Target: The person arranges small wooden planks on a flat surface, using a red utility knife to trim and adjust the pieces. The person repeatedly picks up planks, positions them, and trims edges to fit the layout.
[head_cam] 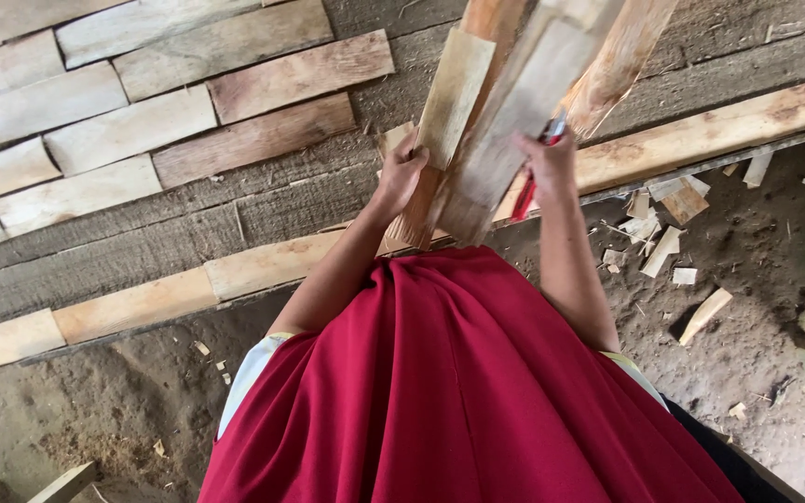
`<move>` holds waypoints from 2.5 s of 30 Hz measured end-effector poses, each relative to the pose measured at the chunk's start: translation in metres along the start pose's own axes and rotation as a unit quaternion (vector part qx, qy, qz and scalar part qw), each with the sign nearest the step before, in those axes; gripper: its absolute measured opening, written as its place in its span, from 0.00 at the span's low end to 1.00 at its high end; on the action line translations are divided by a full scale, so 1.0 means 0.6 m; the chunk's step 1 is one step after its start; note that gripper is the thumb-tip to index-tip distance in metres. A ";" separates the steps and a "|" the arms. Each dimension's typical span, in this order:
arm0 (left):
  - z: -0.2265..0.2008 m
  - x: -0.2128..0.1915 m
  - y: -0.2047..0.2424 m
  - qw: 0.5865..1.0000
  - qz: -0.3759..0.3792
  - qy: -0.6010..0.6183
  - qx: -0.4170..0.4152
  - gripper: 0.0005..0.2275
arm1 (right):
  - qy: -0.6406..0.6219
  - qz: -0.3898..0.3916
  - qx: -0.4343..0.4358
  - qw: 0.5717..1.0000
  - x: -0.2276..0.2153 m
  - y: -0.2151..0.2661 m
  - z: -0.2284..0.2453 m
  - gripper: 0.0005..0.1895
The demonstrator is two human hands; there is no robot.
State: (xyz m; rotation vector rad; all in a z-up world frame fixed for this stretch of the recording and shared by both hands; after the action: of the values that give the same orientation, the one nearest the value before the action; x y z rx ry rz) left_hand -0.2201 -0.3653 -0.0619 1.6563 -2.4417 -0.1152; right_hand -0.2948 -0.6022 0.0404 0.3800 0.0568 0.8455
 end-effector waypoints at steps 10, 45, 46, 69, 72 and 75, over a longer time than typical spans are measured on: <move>-0.039 0.059 -0.036 0.989 0.026 0.102 -0.101 0.27 | 0.299 -0.067 -0.140 0.941 -0.032 -0.065 0.090 0.07; -0.087 -0.081 0.021 0.984 -0.115 0.108 -0.081 0.11 | 0.499 0.312 -0.159 0.793 0.241 0.049 0.049 0.43; -0.097 -0.088 0.033 0.983 -0.121 0.111 -0.077 0.11 | 0.501 0.316 -0.163 0.789 0.261 0.074 0.053 0.43; -0.102 -0.633 0.384 0.926 -0.325 0.189 0.034 0.08 | 0.526 0.411 -0.236 0.706 0.757 0.558 -0.101 0.46; -0.123 -0.709 0.451 0.916 -0.351 0.192 0.034 0.08 | 0.563 0.421 -0.242 0.669 0.825 0.622 -0.142 0.47; -0.073 -0.786 0.480 0.908 -0.364 0.204 0.048 0.10 | 0.556 0.438 -0.258 0.658 0.878 0.663 -0.183 0.50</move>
State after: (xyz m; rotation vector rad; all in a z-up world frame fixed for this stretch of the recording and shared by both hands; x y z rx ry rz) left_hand -0.3048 0.1810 -0.0229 2.2743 -1.4624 0.2337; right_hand -0.2518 0.0593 0.1304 -0.8063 0.8175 1.9075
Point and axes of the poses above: each hand's wrist, its own y-axis away from the middle knuckle, its own x-axis out of the palm, z = x × y, the point moved 4 cm from there along -y, towards the middle knuckle, and after that the axes turned 11 degrees about -y, right-handed, at the moved point
